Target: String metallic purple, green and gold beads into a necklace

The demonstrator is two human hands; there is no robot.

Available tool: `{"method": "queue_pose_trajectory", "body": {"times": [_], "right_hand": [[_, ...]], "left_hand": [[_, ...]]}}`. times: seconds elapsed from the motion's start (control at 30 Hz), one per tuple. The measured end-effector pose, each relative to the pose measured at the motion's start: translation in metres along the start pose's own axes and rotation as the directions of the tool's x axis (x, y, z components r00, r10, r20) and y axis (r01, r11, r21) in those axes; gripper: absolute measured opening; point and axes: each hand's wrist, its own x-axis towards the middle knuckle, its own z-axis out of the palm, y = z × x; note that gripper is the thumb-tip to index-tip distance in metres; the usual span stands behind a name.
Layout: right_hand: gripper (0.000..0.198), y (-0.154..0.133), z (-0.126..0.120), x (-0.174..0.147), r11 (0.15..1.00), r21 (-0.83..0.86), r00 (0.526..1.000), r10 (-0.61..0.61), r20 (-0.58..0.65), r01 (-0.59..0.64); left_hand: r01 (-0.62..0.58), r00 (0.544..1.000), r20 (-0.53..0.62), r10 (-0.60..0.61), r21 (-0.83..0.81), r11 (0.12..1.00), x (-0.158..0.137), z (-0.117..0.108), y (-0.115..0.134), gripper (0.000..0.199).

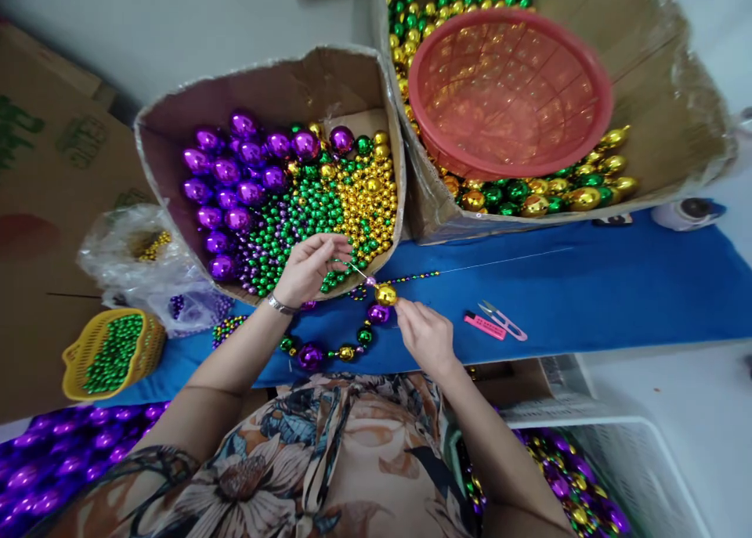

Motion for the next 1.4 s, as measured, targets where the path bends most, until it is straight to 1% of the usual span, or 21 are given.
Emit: {"method": "queue_pose_trajectory", "body": {"times": [0.13,0.2,0.27,0.33,0.4,0.53,0.57,0.63,0.73,0.8,0.87,0.9,0.93,0.97,1.0,1.07,1.1,1.13,1.17,1.23,1.4], "right_hand": [[0.023,0.007,0.002,-0.005,0.999,0.027,0.999,0.02,-0.03,-0.019],[0.023,0.01,0.003,-0.007,0.999,0.037,0.999,0.012,-0.05,-0.01],[0.022,0.013,0.003,-0.008,0.999,0.035,0.998,0.003,-0.067,-0.001],[0.02,0.015,0.003,-0.009,1.0,0.026,0.996,0.002,-0.085,0.0],[0.019,0.017,0.002,-0.009,1.0,0.024,0.995,0.004,-0.097,-0.001],[0.019,0.017,0.002,-0.005,0.999,0.034,0.994,0.003,-0.11,0.001],[0.02,0.017,0.001,-0.003,0.999,0.037,0.994,0.005,-0.113,-0.001],[0.021,0.016,0.001,-0.002,0.999,0.044,0.993,0.011,-0.119,-0.006],[0.021,0.017,0.001,-0.001,0.999,0.047,0.993,0.023,-0.119,-0.018],[0.021,0.019,0.0,-0.002,0.999,0.046,0.992,0.034,-0.121,-0.028],[0.021,0.02,-0.002,-0.004,0.998,0.05,0.991,0.049,-0.122,-0.044],[0.021,0.021,-0.002,-0.005,0.997,0.055,0.99,0.057,-0.125,-0.051],[0.021,0.021,-0.002,-0.005,0.997,0.059,0.99,0.065,-0.127,-0.058],[0.02,0.021,-0.002,-0.005,0.996,0.063,0.989,0.07,-0.128,-0.062],[0.02,0.021,-0.002,-0.005,0.996,0.065,0.989,0.073,-0.127,-0.065],[0.021,0.018,-0.002,-0.004,0.996,0.061,0.99,0.072,-0.118,-0.065],[0.021,0.017,-0.002,-0.003,0.996,0.055,0.991,0.07,-0.11,-0.065],[0.021,0.016,-0.002,-0.002,0.997,0.048,0.992,0.068,-0.103,-0.063],[0.021,0.014,-0.002,-0.002,0.997,0.042,0.993,0.065,-0.097,-0.061],[0.021,0.011,-0.002,-0.001,0.998,0.031,0.995,0.06,-0.081,-0.058],[0.022,0.006,-0.002,-0.004,0.999,-0.004,0.998,0.047,-0.044,-0.047]], "left_hand": [[-0.132,0.989,-0.035,0.143,0.219,0.967,0.044,-0.005,0.0,0.026],[-0.222,0.961,-0.055,0.27,0.426,0.877,0.074,-0.009,0.002,0.02],[-0.258,0.918,-0.069,0.39,0.644,0.72,0.107,-0.013,0.008,0.016],[-0.239,0.891,-0.051,0.451,0.792,0.561,0.138,-0.015,0.017,0.018],[-0.224,0.891,0.024,0.453,0.892,0.392,0.167,-0.014,0.025,0.025],[-0.223,0.901,0.222,0.373,0.974,-0.041,0.212,-0.001,0.037,0.035],[-0.222,0.901,0.243,0.358,0.97,-0.101,0.221,0.002,0.038,0.034],[-0.224,0.904,0.258,0.341,0.965,-0.136,0.235,0.006,0.038,0.032],[-0.247,0.91,0.278,0.306,0.959,-0.138,0.246,0.005,0.037,0.03],[-0.253,0.905,0.284,0.318,0.958,-0.135,0.242,0.002,0.037,0.027],[-0.233,0.887,0.245,0.391,0.969,-0.08,0.226,0.002,0.039,0.028],[-0.219,0.877,0.202,0.436,0.976,-0.011,0.214,0.002,0.04,0.031],[-0.213,0.87,0.143,0.471,0.972,0.097,0.199,0.004,0.04,0.034],[-0.213,0.876,0.074,0.476,0.946,0.245,0.181,0.006,0.039,0.035],[-0.224,0.897,0.012,0.442,0.874,0.431,0.162,0.009,0.037,0.034],[-0.187,0.958,-0.079,0.276,0.555,0.81,0.122,0.015,0.03,0.031],[-0.107,0.986,-0.083,0.146,0.36,0.927,0.103,0.018,0.025,0.029],[-0.012,0.997,-0.074,0.026,0.181,0.983,0.085,0.02,0.019,0.026],[0.069,0.996,-0.065,-0.067,0.023,0.997,0.069,0.022,0.013,0.024],[0.2,0.977,-0.033,-0.21,-0.199,0.959,0.045,0.025,0.003,0.022],[0.352,0.925,0.016,-0.381,-0.419,0.837,0.017,0.026,-0.007,0.021]]}}
